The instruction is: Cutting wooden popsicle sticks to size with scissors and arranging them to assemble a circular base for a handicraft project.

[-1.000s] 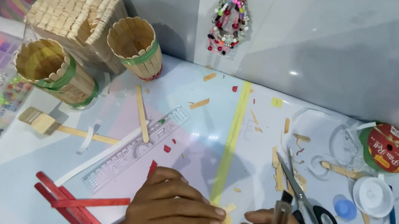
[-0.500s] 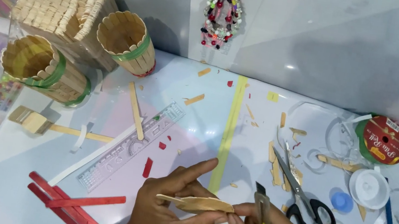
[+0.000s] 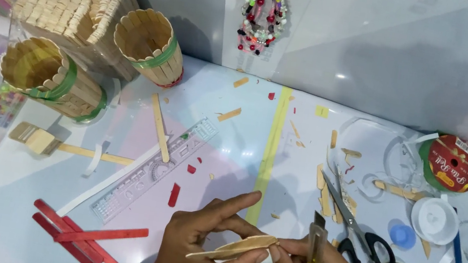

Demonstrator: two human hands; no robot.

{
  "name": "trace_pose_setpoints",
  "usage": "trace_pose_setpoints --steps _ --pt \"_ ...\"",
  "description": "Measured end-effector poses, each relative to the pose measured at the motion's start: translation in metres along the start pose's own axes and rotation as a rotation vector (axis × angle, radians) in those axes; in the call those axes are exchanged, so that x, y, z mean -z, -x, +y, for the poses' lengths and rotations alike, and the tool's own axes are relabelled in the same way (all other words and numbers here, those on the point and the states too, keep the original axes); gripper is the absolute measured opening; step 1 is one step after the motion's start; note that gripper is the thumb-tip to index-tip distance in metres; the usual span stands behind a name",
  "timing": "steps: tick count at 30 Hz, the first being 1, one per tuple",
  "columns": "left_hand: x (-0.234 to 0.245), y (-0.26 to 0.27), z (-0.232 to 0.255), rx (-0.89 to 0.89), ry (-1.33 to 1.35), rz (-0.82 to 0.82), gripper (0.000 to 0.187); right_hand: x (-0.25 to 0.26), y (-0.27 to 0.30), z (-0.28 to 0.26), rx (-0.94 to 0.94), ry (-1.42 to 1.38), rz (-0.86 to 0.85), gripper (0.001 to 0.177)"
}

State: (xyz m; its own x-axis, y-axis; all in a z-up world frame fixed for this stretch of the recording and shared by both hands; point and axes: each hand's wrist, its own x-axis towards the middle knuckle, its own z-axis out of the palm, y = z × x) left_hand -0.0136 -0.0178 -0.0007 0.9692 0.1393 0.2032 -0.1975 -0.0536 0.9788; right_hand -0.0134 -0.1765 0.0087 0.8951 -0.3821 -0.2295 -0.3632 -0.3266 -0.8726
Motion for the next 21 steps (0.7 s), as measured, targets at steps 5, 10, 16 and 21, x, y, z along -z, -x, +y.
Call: trace_pose_setpoints --steps 5,10,16,21 --pt "0.002 0.000 -0.001 0.240 0.052 0.010 0.063 0.003 0.001 -0.015 -0.099 0.016 -0.037 0.005" --pt "0.009 -0.012 0.002 0.572 0.065 0.036 0.067 0.008 -0.018 -0.015 -0.278 -0.032 -0.054 0.005" --pt "0.014 -0.022 0.010 0.650 0.130 0.076 0.067 0.011 -0.043 -0.006 -0.214 0.001 -0.127 0.016" --pt "0.013 -0.021 0.005 0.590 0.147 0.079 0.070 0.006 -0.036 -0.028 -0.292 -0.038 -0.103 0.012"
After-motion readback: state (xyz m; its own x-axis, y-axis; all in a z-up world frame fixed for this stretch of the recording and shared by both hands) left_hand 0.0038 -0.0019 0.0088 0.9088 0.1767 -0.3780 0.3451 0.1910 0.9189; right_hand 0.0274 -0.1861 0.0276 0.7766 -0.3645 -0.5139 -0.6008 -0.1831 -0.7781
